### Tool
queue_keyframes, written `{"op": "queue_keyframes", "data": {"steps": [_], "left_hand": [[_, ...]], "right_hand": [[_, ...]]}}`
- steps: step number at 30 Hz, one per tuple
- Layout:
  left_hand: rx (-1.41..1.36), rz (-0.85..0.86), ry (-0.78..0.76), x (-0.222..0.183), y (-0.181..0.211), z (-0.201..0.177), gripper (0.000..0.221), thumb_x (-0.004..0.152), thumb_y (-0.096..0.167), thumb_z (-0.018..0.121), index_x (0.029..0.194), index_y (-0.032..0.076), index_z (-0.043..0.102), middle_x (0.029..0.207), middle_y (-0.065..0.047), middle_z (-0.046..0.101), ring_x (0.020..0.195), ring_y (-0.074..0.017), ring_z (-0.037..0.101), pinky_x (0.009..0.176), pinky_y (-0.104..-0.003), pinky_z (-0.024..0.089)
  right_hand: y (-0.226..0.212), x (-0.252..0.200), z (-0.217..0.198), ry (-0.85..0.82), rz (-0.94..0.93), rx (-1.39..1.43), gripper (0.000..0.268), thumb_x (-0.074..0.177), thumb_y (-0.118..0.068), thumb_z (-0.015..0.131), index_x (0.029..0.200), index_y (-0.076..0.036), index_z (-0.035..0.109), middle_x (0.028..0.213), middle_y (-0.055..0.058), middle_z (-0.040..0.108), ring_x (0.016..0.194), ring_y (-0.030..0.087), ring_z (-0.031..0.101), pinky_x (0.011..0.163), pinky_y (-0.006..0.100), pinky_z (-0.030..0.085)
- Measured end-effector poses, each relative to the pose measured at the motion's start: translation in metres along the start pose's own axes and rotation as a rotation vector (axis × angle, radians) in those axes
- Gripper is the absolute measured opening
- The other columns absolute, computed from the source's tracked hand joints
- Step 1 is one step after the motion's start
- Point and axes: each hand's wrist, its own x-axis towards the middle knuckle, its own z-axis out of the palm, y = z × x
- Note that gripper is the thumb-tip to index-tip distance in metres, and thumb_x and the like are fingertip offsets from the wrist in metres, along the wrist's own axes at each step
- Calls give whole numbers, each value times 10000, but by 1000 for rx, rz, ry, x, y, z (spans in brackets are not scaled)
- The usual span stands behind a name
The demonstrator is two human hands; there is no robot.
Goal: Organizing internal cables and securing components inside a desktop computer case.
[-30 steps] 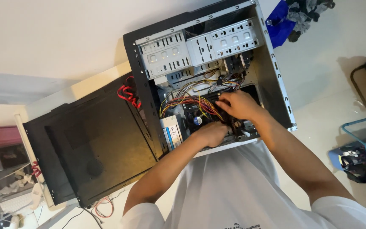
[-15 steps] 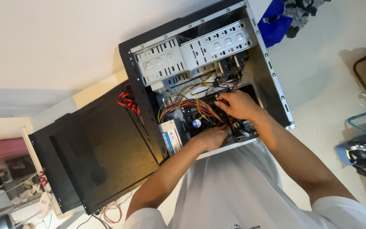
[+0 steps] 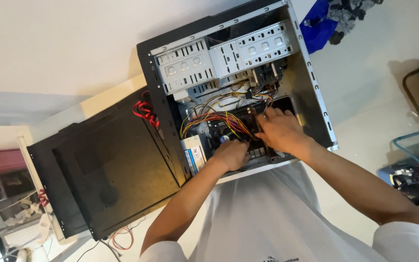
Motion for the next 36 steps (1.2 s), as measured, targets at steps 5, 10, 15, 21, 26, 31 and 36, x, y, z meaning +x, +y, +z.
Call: {"op": "queue_keyframes", "data": {"steps": [5,10,15,21,26,31,36], "left_hand": [[32,19,122,12,-13,6,285,898,244,638,893,-14,761,813,-232,750,781,-423,752,656,-485,611],[88,46,149,25,-22,26,258,879,228,662,777,17,769,728,-205,741,714,-382,749,616,-444,601],[45,42,139,37,-32,35,309,884,207,635,649,29,726,602,-154,692,573,-287,687,546,-353,560],[44,-47,-26,33,-25,24,350,921,240,607,692,2,723,642,-168,688,568,-267,659,518,-364,571],[97,-102,-87,11,0,7,345,931,250,584,895,-33,778,857,-228,750,830,-368,750,715,-471,620],[194,-96,-88,23,-9,39,322,937,201,551,913,-10,792,897,-201,767,929,-377,761,797,-497,622],[163,-50,-140,36,-19,52,351,967,152,496,951,-55,779,951,-229,771,970,-399,754,836,-524,607]], "right_hand": [[0,15,19,13,23,-33,596,925,-505,640,1367,-122,522,1298,143,548,1249,336,545,965,468,439],[-9,22,57,233,-188,-130,499,845,-406,756,1251,-155,612,1213,97,568,1166,314,546,928,456,402],[-19,32,69,270,-335,-391,243,839,-264,706,1034,-125,752,1234,86,635,1223,282,472,1065,533,250],[-50,14,5,-38,-308,-585,267,991,-176,518,1121,-151,749,1219,70,716,1343,288,477,1204,621,-8],[-56,23,10,-58,-327,-624,269,989,-138,521,1105,-171,762,1148,47,756,1286,309,543,1186,663,-32],[-54,39,30,1,-327,-642,233,976,-125,555,1058,-166,769,1094,59,770,1231,323,582,1185,677,28],[-60,38,21,-89,-355,-729,245,996,-92,549,1100,-170,756,1120,53,753,1237,316,563,1168,676,80]]}}
